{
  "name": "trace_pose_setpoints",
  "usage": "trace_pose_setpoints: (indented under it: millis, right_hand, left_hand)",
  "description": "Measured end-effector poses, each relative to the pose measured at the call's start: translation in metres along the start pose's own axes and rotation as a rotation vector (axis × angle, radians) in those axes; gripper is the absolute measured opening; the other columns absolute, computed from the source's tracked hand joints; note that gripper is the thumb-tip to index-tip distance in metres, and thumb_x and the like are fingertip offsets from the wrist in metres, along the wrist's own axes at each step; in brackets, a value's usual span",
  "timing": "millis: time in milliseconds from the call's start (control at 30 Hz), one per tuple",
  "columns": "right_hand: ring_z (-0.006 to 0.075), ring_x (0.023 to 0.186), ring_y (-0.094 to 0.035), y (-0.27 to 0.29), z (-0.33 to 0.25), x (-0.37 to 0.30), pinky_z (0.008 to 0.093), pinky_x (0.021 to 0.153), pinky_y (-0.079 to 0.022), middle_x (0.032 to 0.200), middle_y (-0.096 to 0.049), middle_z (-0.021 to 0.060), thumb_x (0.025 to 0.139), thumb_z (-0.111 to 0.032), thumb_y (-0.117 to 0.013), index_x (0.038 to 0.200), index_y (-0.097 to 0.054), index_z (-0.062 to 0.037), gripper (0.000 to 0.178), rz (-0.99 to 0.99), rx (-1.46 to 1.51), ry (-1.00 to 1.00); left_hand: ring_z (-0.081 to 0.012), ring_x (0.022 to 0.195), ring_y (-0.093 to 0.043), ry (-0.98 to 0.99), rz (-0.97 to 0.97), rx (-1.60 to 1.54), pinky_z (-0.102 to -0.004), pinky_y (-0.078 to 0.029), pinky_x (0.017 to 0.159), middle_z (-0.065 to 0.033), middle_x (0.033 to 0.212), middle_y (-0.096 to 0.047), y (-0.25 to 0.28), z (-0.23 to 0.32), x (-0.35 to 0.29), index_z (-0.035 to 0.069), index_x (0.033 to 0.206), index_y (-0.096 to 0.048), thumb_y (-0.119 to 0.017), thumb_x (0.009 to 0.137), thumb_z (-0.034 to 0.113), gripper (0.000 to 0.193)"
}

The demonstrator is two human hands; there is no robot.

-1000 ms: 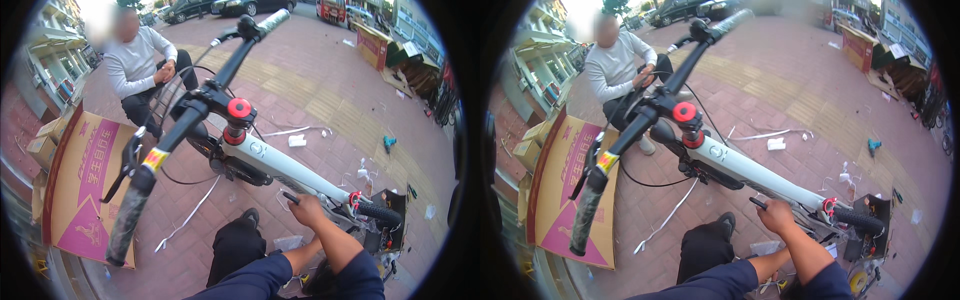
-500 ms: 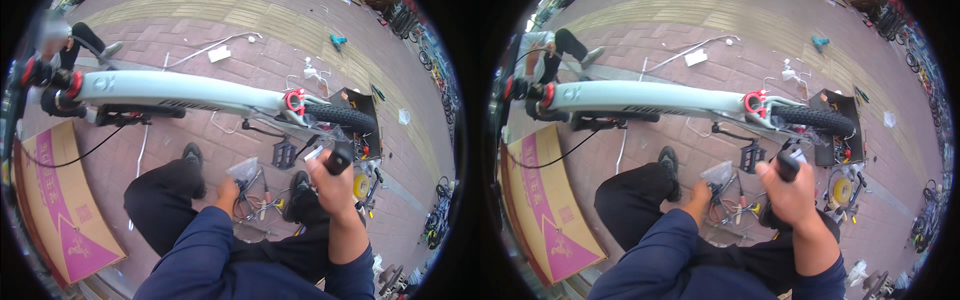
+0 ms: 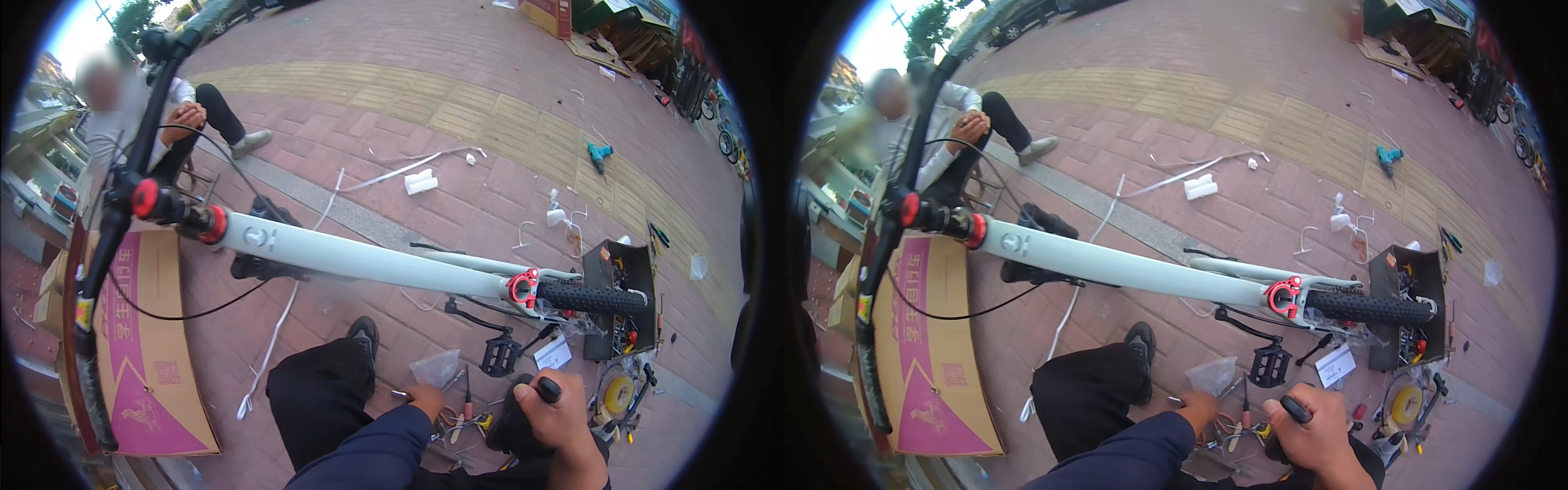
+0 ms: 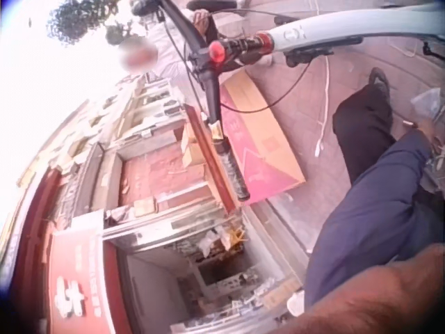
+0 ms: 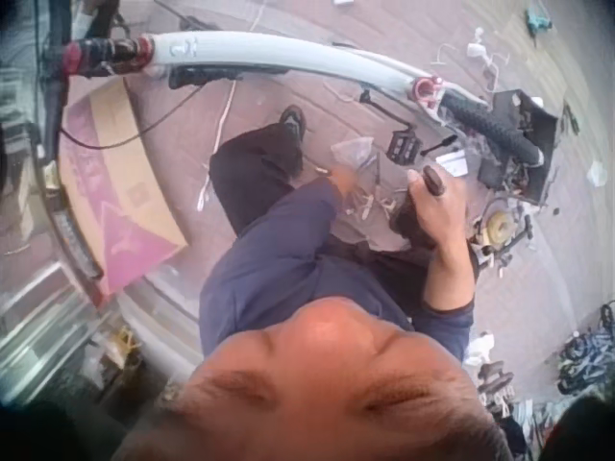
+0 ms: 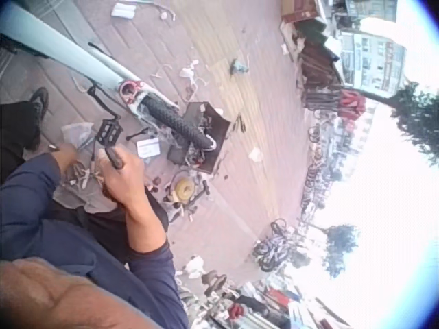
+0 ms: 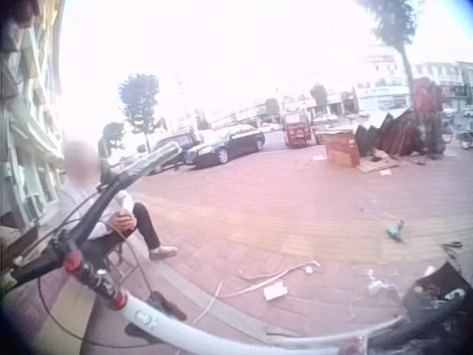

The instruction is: The person assembles a bicycle by attaching a pedal to the crank arm. They use a wrench to tighten the pedal onto the crank arm of a bicycle lying on its side.

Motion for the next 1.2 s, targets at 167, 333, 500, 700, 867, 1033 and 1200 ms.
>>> trace_pose_setpoints:
  millis: [167, 333, 500, 700, 867, 1033, 1200]
  right_hand:
    - [0.0397, 0.060, -0.064, -0.030, 0.001, 0.011, 0.0441, 0.054, -0.047, 0.066, -0.063, 0.0202, 0.082, -0.025, -0.080, 0.068, -0.061, -0.0002, 0.035, -0.146, -0.190, 0.060]
    - [0.0381, 0.074, -0.072, -0.036, -0.005, 0.002, 0.0444, 0.069, -0.055, 0.078, -0.071, 0.0227, 0.064, -0.036, -0.093, 0.086, -0.071, 0.0003, 0.048, -0.169, -0.381, -0.019]
    - [0.0466, 0.090, -0.071, -0.033, -0.027, -0.014, 0.0500, 0.079, -0.057, 0.093, -0.073, 0.0251, 0.071, -0.046, -0.089, 0.118, -0.063, -0.0013, 0.070, -0.118, -0.336, 0.115]
    - [0.0467, 0.092, -0.070, -0.028, -0.016, 0.001, 0.0469, 0.085, -0.055, 0.097, -0.072, 0.0269, 0.078, -0.023, -0.070, 0.122, -0.066, -0.0018, 0.049, -0.022, -0.118, 0.039]
    - [0.0132, 0.056, -0.060, 0.061, 0.040, 0.027, 0.0285, 0.051, -0.044, 0.072, -0.065, 0.0036, 0.079, -0.015, -0.068, 0.099, -0.069, 0.0037, 0.027, 0.338, 0.333, -0.188]
    - [0.0098, 0.045, -0.050, 0.108, 0.079, 0.047, 0.0259, 0.038, -0.035, 0.068, -0.061, 0.0021, 0.081, -0.010, -0.065, 0.099, -0.065, -0.0017, 0.020, 0.594, 0.622, -0.253]
    - [0.0106, 0.045, -0.051, 0.100, 0.108, 0.045, 0.0256, 0.039, -0.034, 0.070, -0.060, 0.0024, 0.081, -0.010, -0.065, 0.104, -0.062, -0.0015, 0.025, 0.566, 0.607, -0.323]
  left_hand:
    - [-0.0292, 0.088, -0.071, -0.395, -0.853, -0.667, -0.0500, -0.055, 0.078, -0.0150, 0.111, -0.074, 0.040, 0.032, -0.040, 0.012, 0.122, -0.070, -0.069, 0.090, 0.031, 0.037]
    - [-0.0275, 0.075, -0.072, -0.697, -0.462, -0.957, -0.0396, -0.057, 0.066, -0.0107, 0.095, -0.071, 0.160, 0.026, -0.166, 0.009, 0.113, -0.065, -0.066, 0.092, 0.035, 0.034]
    - [-0.0267, 0.085, -0.076, -0.806, -0.275, -1.154, -0.0372, -0.060, 0.069, -0.0104, 0.106, -0.069, 0.200, -0.001, -0.232, 0.008, 0.121, -0.058, -0.058, 0.100, 0.032, 0.031]
    - [-0.0362, 0.112, -0.066, -0.578, -0.095, -1.448, -0.0505, -0.057, 0.092, -0.0218, 0.145, -0.053, 0.219, -0.046, -0.282, 0.006, 0.149, -0.047, -0.064, 0.096, 0.056, 0.075]
    - [-0.0418, 0.134, -0.050, -0.568, 0.296, -1.959, -0.0551, -0.046, 0.107, -0.0253, 0.149, -0.041, 0.263, -0.064, -0.245, -0.002, 0.145, -0.041, -0.068, 0.096, 0.043, 0.071]
    - [-0.0290, 0.104, -0.063, -0.999, 0.553, -2.376, -0.0473, -0.048, 0.098, -0.0151, 0.109, -0.063, 0.311, -0.052, -0.201, 0.002, 0.109, -0.056, -0.064, 0.098, 0.030, 0.031]
    - [-0.0303, 0.094, -0.063, -0.831, 0.437, -2.531, -0.0475, -0.050, 0.092, -0.0138, 0.092, -0.064, 0.317, -0.054, -0.213, 0.003, 0.100, -0.055, -0.061, 0.091, 0.013, 0.015]
Point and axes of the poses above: each hand's wrist, its own x-axis towards the middle knuckle, its own y-axis out of the back of the hand, z = x × y, the point moved 4 cm from there along x, towards the middle knuckle
